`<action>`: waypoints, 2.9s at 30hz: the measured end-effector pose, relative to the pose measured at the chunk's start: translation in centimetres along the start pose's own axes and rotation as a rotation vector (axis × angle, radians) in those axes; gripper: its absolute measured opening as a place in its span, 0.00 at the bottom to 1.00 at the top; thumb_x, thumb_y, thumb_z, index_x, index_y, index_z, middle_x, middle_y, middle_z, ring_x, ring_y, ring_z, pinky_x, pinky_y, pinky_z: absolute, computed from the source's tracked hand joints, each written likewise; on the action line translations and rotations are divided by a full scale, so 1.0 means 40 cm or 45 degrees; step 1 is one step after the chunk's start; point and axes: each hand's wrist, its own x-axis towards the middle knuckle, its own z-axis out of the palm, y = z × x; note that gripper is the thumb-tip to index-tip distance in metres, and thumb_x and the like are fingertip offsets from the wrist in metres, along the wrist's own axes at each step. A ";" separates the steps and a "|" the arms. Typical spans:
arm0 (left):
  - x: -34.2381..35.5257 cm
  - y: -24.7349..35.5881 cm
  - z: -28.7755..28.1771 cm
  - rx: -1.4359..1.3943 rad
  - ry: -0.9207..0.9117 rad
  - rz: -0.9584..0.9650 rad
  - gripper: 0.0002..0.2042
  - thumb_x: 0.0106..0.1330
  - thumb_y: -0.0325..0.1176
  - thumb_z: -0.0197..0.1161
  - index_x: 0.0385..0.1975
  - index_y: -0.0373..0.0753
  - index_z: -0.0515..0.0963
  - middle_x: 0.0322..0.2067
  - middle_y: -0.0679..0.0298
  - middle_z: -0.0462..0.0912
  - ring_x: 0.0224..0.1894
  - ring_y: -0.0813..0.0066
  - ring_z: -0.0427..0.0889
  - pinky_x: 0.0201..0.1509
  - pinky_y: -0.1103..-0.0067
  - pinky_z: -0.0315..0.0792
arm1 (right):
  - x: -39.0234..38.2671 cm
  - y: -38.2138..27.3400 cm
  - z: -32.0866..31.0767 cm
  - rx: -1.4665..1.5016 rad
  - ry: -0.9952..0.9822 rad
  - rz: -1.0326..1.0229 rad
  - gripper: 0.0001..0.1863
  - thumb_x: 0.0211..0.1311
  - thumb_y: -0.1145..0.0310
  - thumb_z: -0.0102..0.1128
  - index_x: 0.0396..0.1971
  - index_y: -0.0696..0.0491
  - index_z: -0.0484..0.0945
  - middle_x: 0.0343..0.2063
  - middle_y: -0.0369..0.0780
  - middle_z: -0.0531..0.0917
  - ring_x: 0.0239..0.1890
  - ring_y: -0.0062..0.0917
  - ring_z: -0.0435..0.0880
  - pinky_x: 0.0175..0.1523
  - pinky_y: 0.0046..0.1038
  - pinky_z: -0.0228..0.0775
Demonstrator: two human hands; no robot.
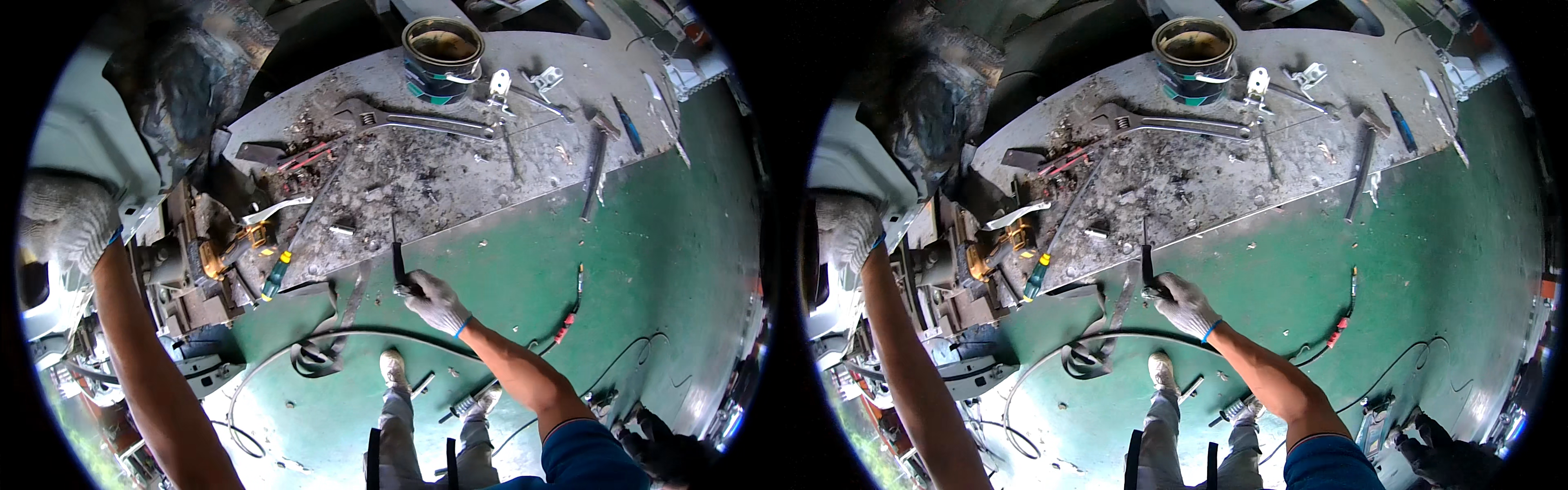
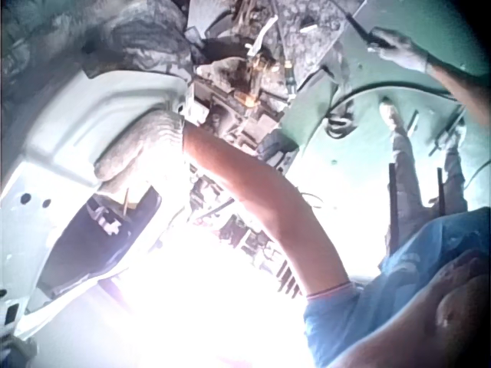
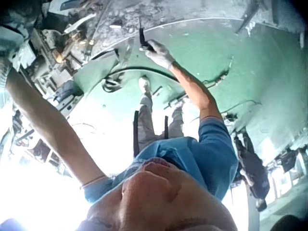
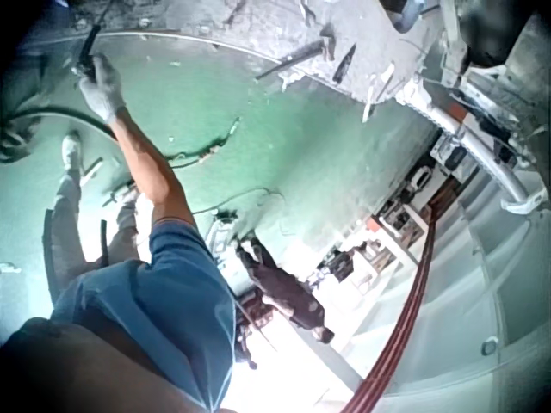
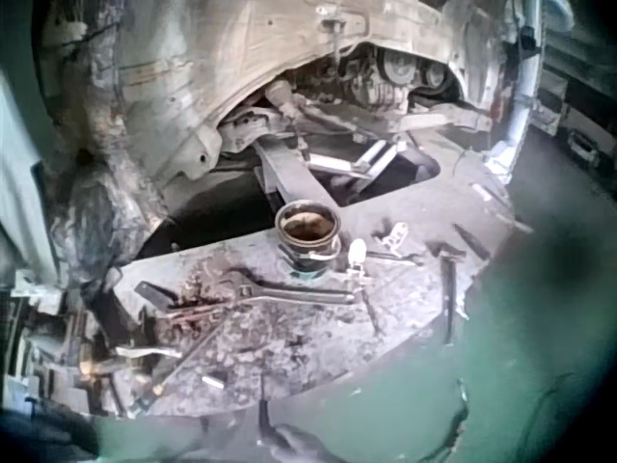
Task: The person aligns and secures a metal car panel onto the vehicle's frame using a power drill. The person works alongside another individual in a workshop, handling the panel and fastening it in place.
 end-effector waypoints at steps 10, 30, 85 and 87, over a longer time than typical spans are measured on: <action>-0.005 -0.038 -0.001 0.143 -0.040 0.282 0.35 0.64 0.45 0.70 0.64 0.29 0.65 0.55 0.44 0.72 0.52 0.49 0.79 0.61 0.63 0.77 | -0.046 -0.169 0.001 0.008 0.194 0.495 0.19 0.56 0.58 0.80 0.36 0.56 0.82 0.26 0.45 0.85 0.27 0.26 0.81 0.36 0.33 0.76; -0.970 -0.026 -0.132 -0.171 -1.885 0.783 0.29 0.62 0.32 0.63 0.67 0.50 0.73 0.67 0.54 0.74 0.66 0.47 0.75 0.67 0.58 0.74 | -0.473 -0.129 -0.026 0.846 0.593 0.956 0.15 0.63 0.65 0.72 0.46 0.58 0.85 0.28 0.36 0.84 0.25 0.14 0.81 0.30 0.19 0.74; -0.675 0.246 -0.598 -1.156 -1.009 -2.446 0.28 0.76 0.26 0.57 0.75 0.43 0.61 0.54 0.57 0.81 0.50 0.66 0.85 0.54 0.69 0.83 | -0.142 -0.464 -0.173 1.214 -0.097 0.847 0.18 0.72 0.67 0.63 0.56 0.61 0.79 0.28 0.39 0.82 0.27 0.21 0.81 0.33 0.27 0.77; -0.723 0.293 -0.602 -0.861 -1.142 -2.351 0.30 0.73 0.25 0.59 0.75 0.42 0.62 0.53 0.56 0.81 0.48 0.67 0.85 0.50 0.72 0.83 | -0.115 -0.402 -0.242 0.908 -0.057 0.899 0.20 0.71 0.66 0.66 0.57 0.60 0.79 0.31 0.37 0.84 0.29 0.18 0.81 0.35 0.21 0.76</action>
